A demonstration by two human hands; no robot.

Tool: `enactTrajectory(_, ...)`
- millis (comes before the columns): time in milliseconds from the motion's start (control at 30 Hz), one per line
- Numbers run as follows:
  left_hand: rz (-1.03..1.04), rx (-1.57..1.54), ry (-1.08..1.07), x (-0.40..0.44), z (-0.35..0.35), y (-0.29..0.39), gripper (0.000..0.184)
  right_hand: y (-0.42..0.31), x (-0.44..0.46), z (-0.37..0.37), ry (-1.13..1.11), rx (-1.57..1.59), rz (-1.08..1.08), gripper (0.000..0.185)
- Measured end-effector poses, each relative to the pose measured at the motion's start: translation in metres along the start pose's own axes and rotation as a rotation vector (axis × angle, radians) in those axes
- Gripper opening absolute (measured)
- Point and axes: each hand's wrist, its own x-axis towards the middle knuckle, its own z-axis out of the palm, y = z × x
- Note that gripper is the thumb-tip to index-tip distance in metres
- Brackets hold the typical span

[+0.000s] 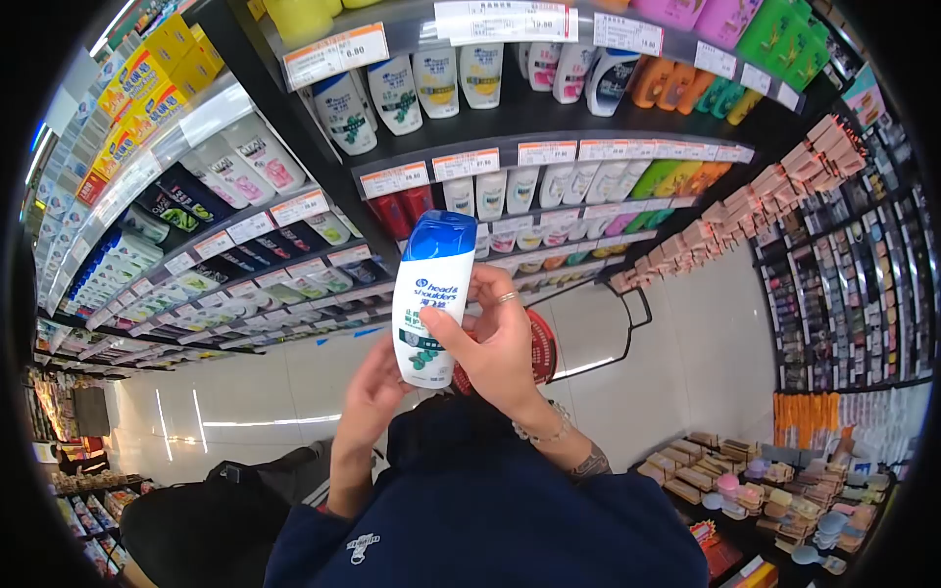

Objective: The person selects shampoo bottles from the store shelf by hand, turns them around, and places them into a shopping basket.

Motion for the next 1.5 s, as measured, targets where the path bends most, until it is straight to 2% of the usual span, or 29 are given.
enactTrajectory(33,0.003,0.041,-0.003,-0.002,0.013,-0.002,0.064,-0.002,-0.004,0.001,0.009,0.004,0.011,0.043)
enactTrajectory(67,-0.073,0.031,0.099,-0.004,0.024,-0.003,0.065,-0.005,-0.008,0.002,0.024,0.012,0.038,0.043)
enactTrajectory(167,-0.105,0.016,0.120,-0.008,0.045,0.006,0.060,-0.010,-0.016,-0.004,0.003,-0.017,0.040,0.042)
enactTrajectory(233,-0.102,0.052,0.110,-0.011,0.050,0.010,0.060,-0.016,-0.023,-0.010,-0.035,0.088,0.136,0.038)
enactTrajectory(300,-0.086,0.103,0.108,-0.016,0.054,0.010,0.061,-0.019,-0.028,-0.015,-0.096,0.019,0.118,0.038)
enactTrajectory(400,-0.084,0.089,0.075,-0.017,0.059,0.013,0.065,-0.015,-0.031,-0.021,-0.119,0.175,0.224,0.043)
enactTrajectory(500,-0.110,0.046,0.077,-0.021,0.063,0.013,0.070,-0.020,-0.026,-0.017,-0.305,0.353,0.336,0.065)
enactTrajectory(600,-0.121,0.036,0.069,-0.023,0.066,0.012,0.072,-0.020,-0.025,-0.015,-0.325,0.514,0.377,0.069)
enactTrajectory(633,-0.125,0.035,0.054,-0.024,0.066,0.012,0.072,-0.018,-0.024,-0.017,-0.324,0.514,0.378,0.069)
enactTrajectory(700,-0.112,0.038,0.033,-0.025,0.065,0.012,0.071,-0.013,-0.023,-0.023,-0.491,0.573,0.330,0.064)
enactTrajectory(900,-0.110,0.051,0.047,-0.029,0.069,0.007,0.072,-0.011,-0.023,-0.026,-0.540,0.673,0.350,0.064)
enactTrajectory(967,-0.135,0.035,0.072,-0.027,0.069,0.006,0.075,-0.010,-0.023,-0.027,-0.539,0.638,0.361,0.065)
enactTrajectory(1033,-0.132,-0.081,0.007,-0.024,0.065,0.003,0.070,-0.010,-0.024,-0.027,-0.538,0.602,0.369,0.066)
enactTrajectory(1100,-0.167,-0.078,0.037,-0.027,0.060,-0.001,0.076,-0.007,-0.029,-0.026,-0.538,0.496,0.397,0.070)
enactTrajectory(1167,-0.152,-0.014,0.049,-0.034,0.052,-0.009,0.077,-0.004,-0.032,-0.022,-0.519,0.374,0.358,0.076)
enactTrajectory(1233,-0.192,0.003,0.081,-0.031,0.054,-0.004,0.083,-0.001,-0.034,-0.014,-0.410,0.175,0.219,0.089)
enactTrajectory(1300,-0.404,-0.424,-0.109,-0.033,0.045,-0.005,0.093,-0.003,-0.031,-0.015,-0.415,0.246,0.280,0.088)
enactTrajectory(1367,-0.472,-0.489,-0.231,-0.032,0.041,-0.006,0.100,-0.007,-0.028,-0.015,-0.377,0.302,0.288,0.068)
enactTrajectory(1400,-0.467,-0.540,-0.220,-0.028,0.047,0.002,0.098,-0.012,-0.028,-0.014,-0.333,0.265,0.303,0.058)
enactTrajectory(1500,-0.434,-0.551,-0.300,-0.023,0.047,0.004,0.093,-0.020,-0.029,-0.011,-0.255,0.227,0.286,0.052)
